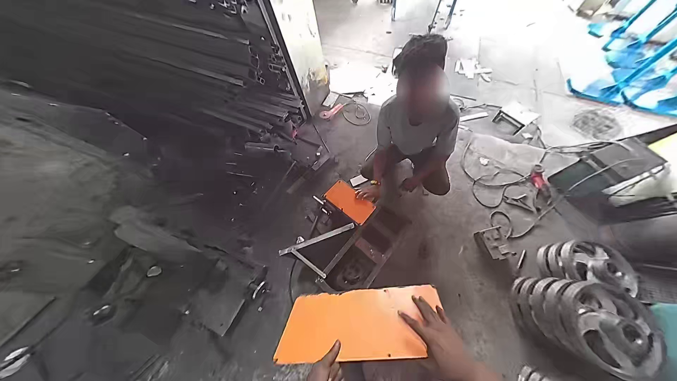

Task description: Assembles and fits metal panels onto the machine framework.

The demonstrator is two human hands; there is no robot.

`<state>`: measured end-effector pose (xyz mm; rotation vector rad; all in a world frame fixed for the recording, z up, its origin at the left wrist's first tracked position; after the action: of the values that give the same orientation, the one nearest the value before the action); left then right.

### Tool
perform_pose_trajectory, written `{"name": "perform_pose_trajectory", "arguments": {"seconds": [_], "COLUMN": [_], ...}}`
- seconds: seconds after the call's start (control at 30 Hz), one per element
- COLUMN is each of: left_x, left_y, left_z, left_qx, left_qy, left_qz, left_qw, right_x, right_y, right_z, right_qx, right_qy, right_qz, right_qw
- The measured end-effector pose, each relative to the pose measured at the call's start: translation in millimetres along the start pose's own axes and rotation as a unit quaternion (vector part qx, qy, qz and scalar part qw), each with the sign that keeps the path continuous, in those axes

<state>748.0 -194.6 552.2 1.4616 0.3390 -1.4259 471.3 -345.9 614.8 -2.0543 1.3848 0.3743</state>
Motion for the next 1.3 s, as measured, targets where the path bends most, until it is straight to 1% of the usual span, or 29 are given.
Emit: {"name": "perform_pose_trajectory", "arguments": {"seconds": [0.03, 0.1, 0.13, 0.2, 0.23, 0.27, 0.3, 0.33, 0.37, 0.4, 0.47, 0.53, 0.6, 0.67, 0.73, 0.83, 0.97, 1.07, 1.17, 1.3], "left_x": [15.9, 37.0, 47.5, 70.6, 81.2, 90.1, 89.5, 100.4, 113.0, 115.9, 155.7, 160.3, 193.6, 201.4, 217.1, 233.3, 249.7, 244.7, 251.7, 262.4], "left_y": [6.2, 1.4, -0.7, -3.4, -5.4, -10.3, -24.5, -35.5, -44.4, -61.7, -75.7, -105.6, -111.9, -120.6, -117.6, -121.6, -122.1, -124.3, -121.6, -123.5], "left_z": [-0.6, -7.2, -5.0, 8.6, 17.8, 25.3, 30.2, 43.7, 55.8, 64.6, 91.9, 104.2, 123.1, 138.3, 150.3, 158.4, 166.9, 165.1, 169.2, 171.1], "left_qx": [-0.019, -0.063, -0.080, -0.104, -0.107, -0.102, -0.101, -0.120, -0.143, -0.167, -0.192, -0.191, -0.202, -0.215, -0.218, -0.213, -0.211, -0.201, -0.204, -0.198], "left_qy": [-0.011, -0.018, -0.012, 0.003, 0.002, -0.001, 0.001, 0.008, 0.016, 0.029, 0.040, 0.082, 0.110, 0.135, 0.139, 0.131, 0.148, 0.141, 0.148, 0.130], "left_qz": [0.001, 0.006, 0.011, 0.020, 0.028, 0.037, 0.023, 0.009, -0.002, -0.024, -0.021, -0.036, -0.018, -0.028, -0.039, -0.062, -0.068, -0.047, -0.050, -0.039], "left_qw": [1.000, 0.998, 0.997, 0.994, 0.994, 0.994, 0.995, 0.993, 0.990, 0.985, 0.980, 0.978, 0.973, 0.967, 0.965, 0.966, 0.964, 0.968, 0.966, 0.971], "right_x": [27.1, 64.9, 84.9, 128.1, 150.7, 170.9, 181.7, 205.2, 231.0, 244.9, 306.5, 318.8, 361.3, 378.3, 400.6, 416.5, 424.4, 426.3, 438.4, 444.0], "right_y": [9.0, 28.9, 39.5, 58.9, 66.8, 72.5, 79.8, 87.0, 94.2, 105.9, 123.8, 145.2, 156.2, 164.5, 165.9, 178.7, 181.9, 175.8, 176.6, 175.3], "right_z": [-8.0, -17.3, -22.4, -31.5, -32.8, -31.6, -24.9, -27.2, -26.9, -23.0, -25.2, -15.7, -17.9, -20.4, -23.6, -20.1, -25.1, -22.7, -22.4, -26.6], "right_qx": [0.025, 0.125, 0.193, 0.326, 0.378, 0.407, 0.419, 0.414, 0.404, 0.403, 0.406, 0.397, 0.399, 0.392, 0.388, 0.370, 0.378, 0.388, 0.418, 0.399], "right_qy": [-0.022, -0.041, -0.045, -0.018, -0.012, -0.027, -0.051, -0.065, -0.073, -0.084, -0.087, -0.116, -0.122, -0.130, -0.142, -0.126, -0.109, -0.108, -0.102, -0.087], "right_qz": [0.075, 0.196, 0.251, 0.349, 0.380, 0.399, 0.415, 0.418, 0.407, 0.399, 0.355, 0.354, 0.330, 0.330, 0.327, 0.335, 0.335, 0.312, 0.273, 0.247], "right_qw": [0.997, 0.972, 0.948, 0.879, 0.844, 0.821, 0.806, 0.806, 0.816, 0.820, 0.838, 0.839, 0.847, 0.849, 0.850, 0.858, 0.856, 0.861, 0.861, 0.879]}}
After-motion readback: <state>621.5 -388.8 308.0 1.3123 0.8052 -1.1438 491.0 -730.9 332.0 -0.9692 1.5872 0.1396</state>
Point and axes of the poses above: each hand's wrist, its own x-axis towards the middle knuckle, its own z-axis out of the palm, y = z × x, the point moved 5 cm from there along x, towards the middle knuckle, and after that the axes turned 15 degrees about z, right-handed, at the moved point
